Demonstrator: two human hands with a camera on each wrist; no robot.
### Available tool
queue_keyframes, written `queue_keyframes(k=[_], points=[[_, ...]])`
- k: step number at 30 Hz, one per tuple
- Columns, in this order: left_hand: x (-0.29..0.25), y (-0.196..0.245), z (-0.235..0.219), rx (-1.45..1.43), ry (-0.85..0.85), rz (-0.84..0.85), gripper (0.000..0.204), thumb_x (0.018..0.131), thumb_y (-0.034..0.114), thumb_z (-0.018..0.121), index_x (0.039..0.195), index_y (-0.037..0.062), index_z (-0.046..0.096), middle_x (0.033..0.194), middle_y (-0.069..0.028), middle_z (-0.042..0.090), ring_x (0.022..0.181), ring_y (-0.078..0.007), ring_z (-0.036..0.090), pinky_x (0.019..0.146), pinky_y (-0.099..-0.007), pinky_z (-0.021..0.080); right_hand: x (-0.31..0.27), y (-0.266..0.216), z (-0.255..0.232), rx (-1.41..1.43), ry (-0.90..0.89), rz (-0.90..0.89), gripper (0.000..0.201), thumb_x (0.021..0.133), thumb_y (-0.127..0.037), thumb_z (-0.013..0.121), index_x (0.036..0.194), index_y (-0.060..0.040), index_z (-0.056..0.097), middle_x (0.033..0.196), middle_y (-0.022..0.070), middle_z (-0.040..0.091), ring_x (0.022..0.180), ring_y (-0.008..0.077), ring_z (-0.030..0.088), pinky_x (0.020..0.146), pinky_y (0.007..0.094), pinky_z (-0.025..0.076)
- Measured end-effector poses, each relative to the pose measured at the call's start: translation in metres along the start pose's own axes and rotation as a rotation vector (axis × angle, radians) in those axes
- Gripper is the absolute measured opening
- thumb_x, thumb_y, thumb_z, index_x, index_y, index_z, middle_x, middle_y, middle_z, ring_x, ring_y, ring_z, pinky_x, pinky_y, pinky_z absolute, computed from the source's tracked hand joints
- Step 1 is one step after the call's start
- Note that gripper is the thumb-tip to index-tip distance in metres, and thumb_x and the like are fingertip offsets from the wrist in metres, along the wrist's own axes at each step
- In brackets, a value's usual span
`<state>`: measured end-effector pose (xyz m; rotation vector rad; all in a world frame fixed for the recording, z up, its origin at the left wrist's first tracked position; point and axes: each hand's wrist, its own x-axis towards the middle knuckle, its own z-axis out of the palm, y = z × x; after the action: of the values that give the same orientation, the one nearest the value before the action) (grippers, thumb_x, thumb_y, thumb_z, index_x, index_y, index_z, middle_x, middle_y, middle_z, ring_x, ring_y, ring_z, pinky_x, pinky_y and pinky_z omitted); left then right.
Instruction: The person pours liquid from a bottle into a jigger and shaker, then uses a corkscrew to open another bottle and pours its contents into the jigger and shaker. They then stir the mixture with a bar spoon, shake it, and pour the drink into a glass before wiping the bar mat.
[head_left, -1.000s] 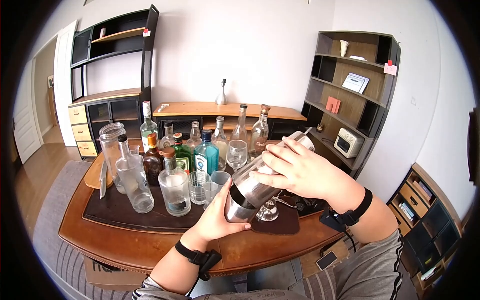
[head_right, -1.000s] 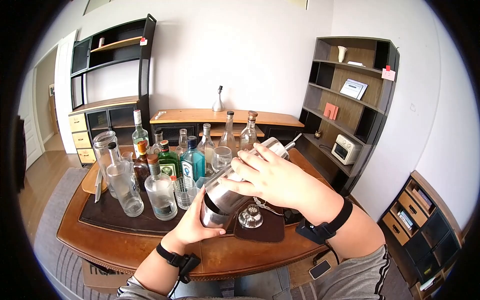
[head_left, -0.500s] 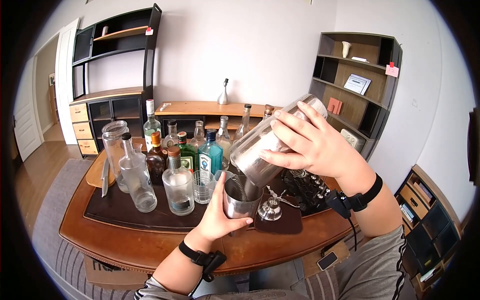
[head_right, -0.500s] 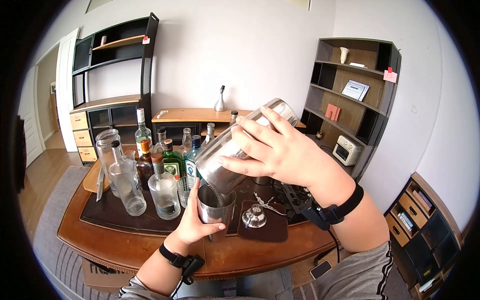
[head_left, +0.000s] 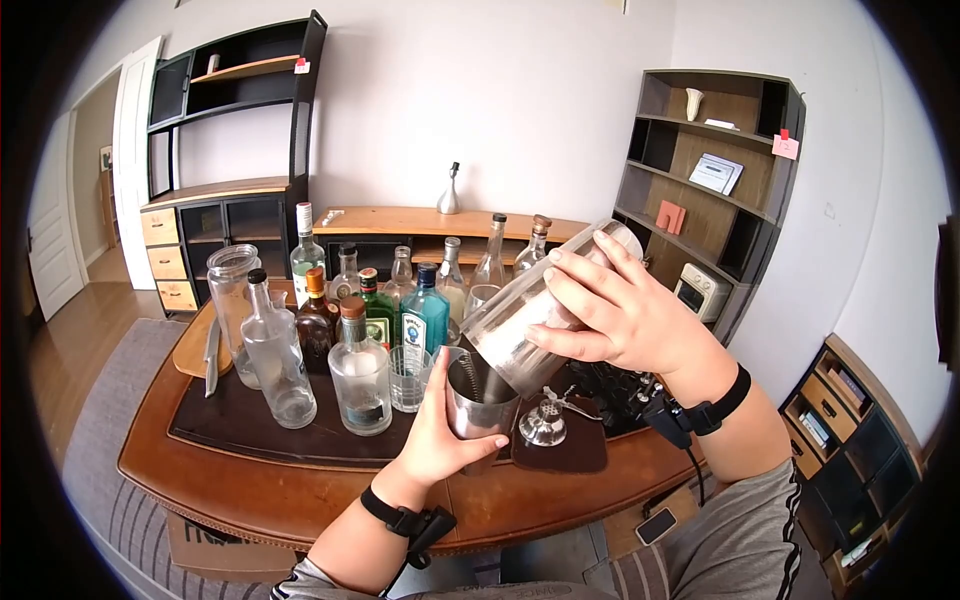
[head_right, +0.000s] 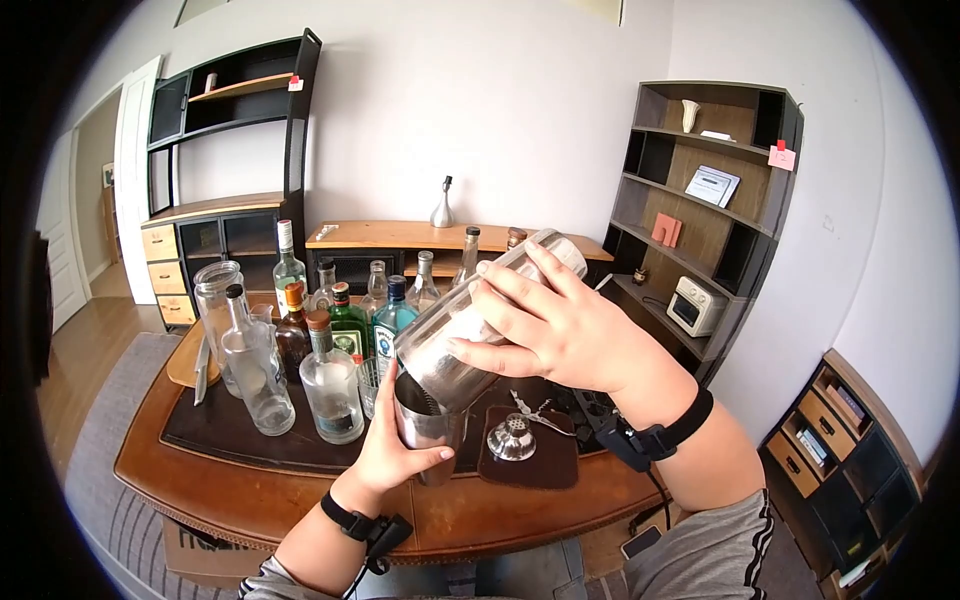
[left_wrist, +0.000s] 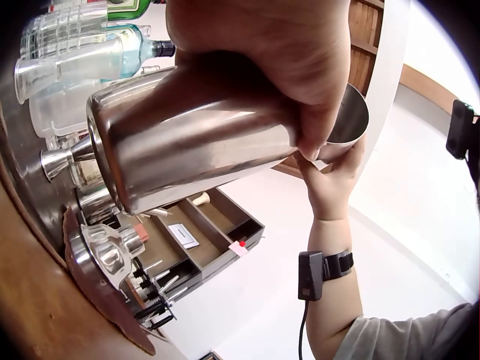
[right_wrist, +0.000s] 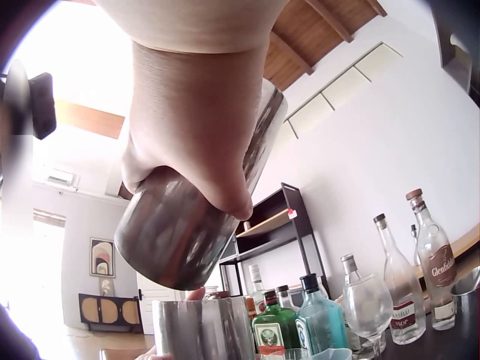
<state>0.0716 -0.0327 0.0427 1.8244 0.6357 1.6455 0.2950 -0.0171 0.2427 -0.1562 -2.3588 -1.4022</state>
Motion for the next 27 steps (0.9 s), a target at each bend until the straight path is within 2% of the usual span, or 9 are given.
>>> queue_keyframes(k=[3, 9, 12, 15, 20, 21, 22, 24, 27], points=[[0.000, 0.000, 0.000, -0.049, 0.007, -0.023, 0.126, 0.064, 0.008, 0.088, 0.151, -0.0040, -0.003, 0.145, -0.0234, 0.038, 0.136, -0.0290, 0.038, 0.112, -0.0391, 0.031, -0.002, -0.001, 0.006, -0.011, 0.002, 0.008, 0.038, 0.088, -0.024, 0.057, 0.124, -0.0358, 0.056, 0.118, 0.0078, 0.058, 0.116, 0.0267, 0.058, 0.102, 0.0559, 0.044], [-0.001, 0.000, -0.001, 0.093, 0.032, 0.016, 0.125, 0.064, 0.009, 0.088, 0.151, -0.0049, -0.001, 0.144, -0.0240, 0.038, 0.135, -0.0296, 0.040, 0.112, -0.0392, 0.031, -0.012, -0.001, 0.021, 0.276, 0.063, 0.184, 0.079, 0.067, -0.013, 0.081, 0.137, -0.0238, 0.047, 0.130, 0.0141, 0.049, 0.121, 0.0314, 0.054, 0.102, 0.0509, 0.045], [0.000, 0.004, 0.000, 0.096, 0.088, -0.020, 0.124, 0.064, 0.010, 0.088, 0.150, -0.0055, 0.000, 0.142, -0.0245, 0.039, 0.133, -0.0295, 0.042, 0.111, -0.0389, 0.032, -0.018, -0.016, 0.040, 0.793, 0.216, 0.757, 0.099, 0.061, -0.006, 0.086, 0.145, -0.0115, 0.035, 0.134, 0.0184, 0.044, 0.121, 0.0301, 0.053, 0.100, 0.0440, 0.047], [-0.001, 0.000, -0.003, 0.076, 0.135, -0.045, 0.122, 0.065, 0.012, 0.088, 0.150, -0.0071, 0.002, 0.142, -0.0233, 0.038, 0.131, -0.0290, 0.042, 0.111, -0.0386, 0.033, -0.026, -0.022, 0.080, 1.539, 0.389, 1.228, 0.092, 0.076, -0.002, 0.078, 0.148, -0.0034, 0.022, 0.127, 0.0115, 0.052, 0.115, 0.0179, 0.054, 0.091, 0.0342, 0.051], [0.001, 0.000, -0.005, 0.117, 0.208, -0.012, 0.121, 0.065, 0.013, 0.088, 0.149, -0.0079, 0.003, 0.141, -0.0239, 0.037, 0.132, -0.0286, 0.041, 0.111, -0.0388, 0.032, -0.050, -0.035, 0.144, 1.626, 0.376, 1.533, 0.090, 0.078, -0.006, 0.076, 0.150, -0.0112, 0.022, 0.112, 0.0030, 0.056, 0.089, 0.0099, 0.053, 0.057, 0.0208, 0.039], [0.002, 0.004, -0.005, 0.096, 0.201, -0.035, 0.121, 0.065, 0.013, 0.088, 0.149, -0.0083, 0.003, 0.141, -0.0242, 0.036, 0.132, -0.0287, 0.041, 0.111, -0.0387, 0.032, -0.057, -0.038, 0.156, 1.601, 0.338, 1.548, 0.091, 0.078, -0.006, 0.076, 0.150, -0.0125, 0.022, 0.118, 0.0052, 0.056, 0.099, 0.0135, 0.055, 0.071, 0.0254, 0.047], [0.002, 0.010, -0.004, 0.075, 0.195, -0.059, 0.121, 0.065, 0.013, 0.088, 0.149, -0.0087, 0.003, 0.141, -0.0246, 0.036, 0.132, -0.0288, 0.040, 0.111, -0.0385, 0.032, -0.067, -0.042, 0.179, 1.564, 0.406, 1.474, 0.089, 0.078, -0.006, 0.075, 0.150, -0.0100, 0.023, 0.125, 0.0087, 0.055, 0.113, 0.0188, 0.054, 0.093, 0.0332, 0.046], [0.003, 0.011, -0.004, 0.090, 0.178, -0.075, 0.122, 0.065, 0.014, 0.089, 0.149, -0.0096, 0.004, 0.141, -0.0251, 0.036, 0.132, -0.0292, 0.040, 0.111, -0.0383, 0.032, -0.077, -0.042, 0.195, 1.600, 0.281, 1.495, 0.087, 0.078, -0.006, 0.075, 0.149, -0.0065, 0.025, 0.131, 0.0115, 0.053, 0.124, 0.0226, 0.049, 0.107, 0.0374, 0.036], [0.000, 0.001, -0.004, 0.160, 0.164, -0.050, 0.121, 0.063, 0.017, 0.090, 0.147, -0.0117, 0.007, 0.140, -0.0261, 0.037, 0.132, -0.0308, 0.041, 0.110, -0.0382, 0.034, -0.093, -0.045, 0.224, 1.489, 0.208, 1.553, 0.083, 0.077, -0.008, 0.076, 0.146, -0.0018, 0.029, 0.129, 0.0128, 0.054, 0.120, 0.0226, 0.052, 0.104, 0.0364, 0.040]])
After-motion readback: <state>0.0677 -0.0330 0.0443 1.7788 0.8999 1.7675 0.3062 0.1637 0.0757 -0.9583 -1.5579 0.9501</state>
